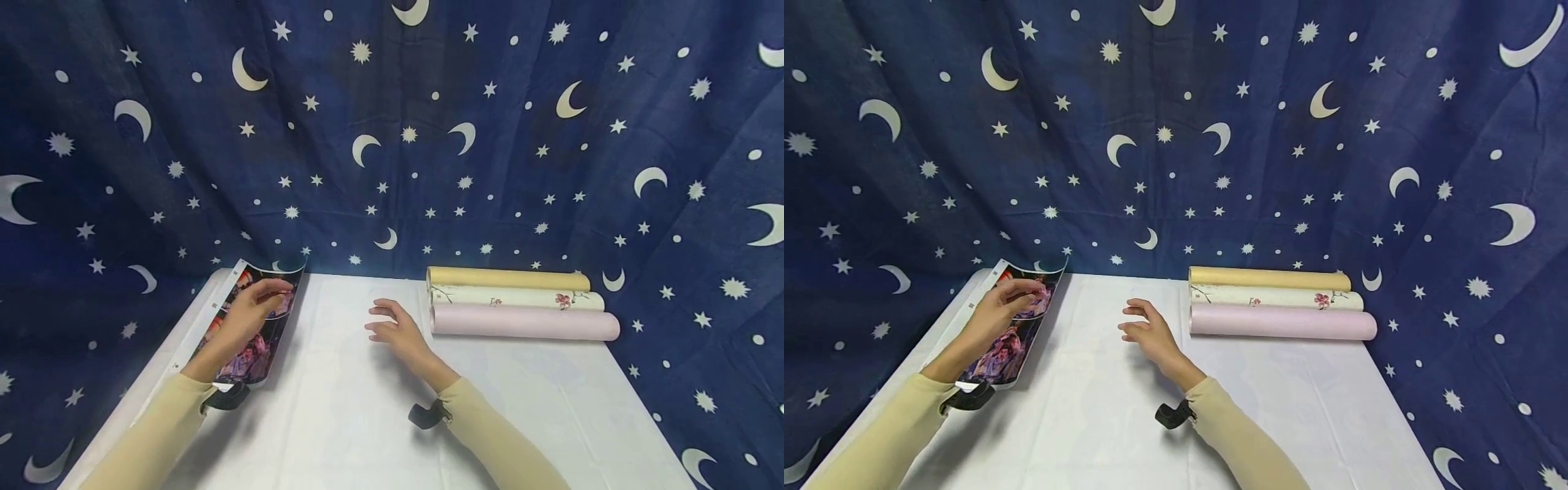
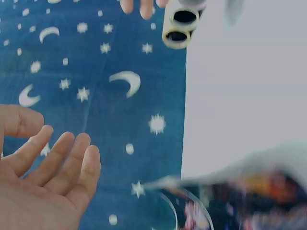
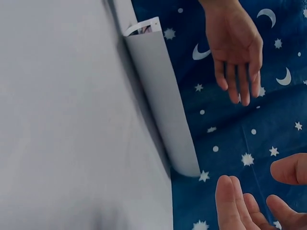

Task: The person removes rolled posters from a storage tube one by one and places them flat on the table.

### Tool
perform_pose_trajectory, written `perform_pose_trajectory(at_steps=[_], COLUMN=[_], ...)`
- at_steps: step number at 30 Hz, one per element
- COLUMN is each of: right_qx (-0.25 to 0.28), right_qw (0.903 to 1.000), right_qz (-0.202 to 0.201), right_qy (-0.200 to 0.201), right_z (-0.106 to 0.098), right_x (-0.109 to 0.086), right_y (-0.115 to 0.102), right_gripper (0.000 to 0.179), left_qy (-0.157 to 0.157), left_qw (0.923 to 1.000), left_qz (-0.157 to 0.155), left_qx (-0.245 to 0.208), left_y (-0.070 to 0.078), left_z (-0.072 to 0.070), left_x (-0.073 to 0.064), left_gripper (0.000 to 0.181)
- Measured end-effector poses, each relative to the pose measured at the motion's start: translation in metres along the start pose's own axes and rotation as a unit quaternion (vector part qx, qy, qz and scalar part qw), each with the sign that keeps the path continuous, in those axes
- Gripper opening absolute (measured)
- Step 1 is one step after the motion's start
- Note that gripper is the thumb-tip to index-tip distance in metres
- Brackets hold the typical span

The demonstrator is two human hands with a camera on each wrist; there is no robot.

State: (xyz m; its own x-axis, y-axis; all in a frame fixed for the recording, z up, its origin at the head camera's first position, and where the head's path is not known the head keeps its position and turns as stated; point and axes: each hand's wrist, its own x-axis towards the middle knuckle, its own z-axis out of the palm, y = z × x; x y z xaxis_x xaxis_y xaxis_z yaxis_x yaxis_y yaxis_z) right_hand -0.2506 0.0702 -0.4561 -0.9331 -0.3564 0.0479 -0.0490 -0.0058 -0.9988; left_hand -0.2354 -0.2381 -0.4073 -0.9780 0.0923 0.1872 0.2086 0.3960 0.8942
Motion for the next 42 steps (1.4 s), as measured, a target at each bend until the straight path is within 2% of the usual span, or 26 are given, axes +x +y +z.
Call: perform_pose_trajectory(at_steps=[6,11,17,24,31,42], right_qx=[-0.011,-0.007,-0.006,-0.005,-0.038,-0.074], right_qw=[0.9999,0.9998,0.9991,0.9988,0.9967,0.9925], right_qz=[-0.002,0.006,-0.014,-0.021,-0.029,-0.025], right_qy=[-0.001,0.017,0.04,0.044,0.066,0.094], right_z=[-0.027,-0.051,-0.083,-0.104,-0.124,-0.15], right_x=[-0.017,-0.031,-0.045,-0.054,-0.061,-0.073], right_y=[0.0,-0.011,-0.021,-0.025,-0.03,-0.032], right_gripper=[0.052,0.051,0.052,0.059,0.052,0.049], left_qy=[0.004,-0.014,-0.029,-0.034,-0.062,-0.071], left_qw=[0.999,0.9955,0.9911,0.9897,0.9866,0.9835], left_qz=[0.022,0.029,0.045,0.03,0.028,0.005], left_qx=[-0.039,-0.089,-0.122,-0.136,-0.148,-0.166], left_y=[0.01,0.021,0.035,0.043,0.051,0.056], left_z=[0.028,0.049,0.071,0.094,0.121,0.157], left_x=[-0.004,-0.009,-0.01,-0.004,0.005,0.011], left_gripper=[0.028,0.027,0.029,0.027,0.032,0.031])
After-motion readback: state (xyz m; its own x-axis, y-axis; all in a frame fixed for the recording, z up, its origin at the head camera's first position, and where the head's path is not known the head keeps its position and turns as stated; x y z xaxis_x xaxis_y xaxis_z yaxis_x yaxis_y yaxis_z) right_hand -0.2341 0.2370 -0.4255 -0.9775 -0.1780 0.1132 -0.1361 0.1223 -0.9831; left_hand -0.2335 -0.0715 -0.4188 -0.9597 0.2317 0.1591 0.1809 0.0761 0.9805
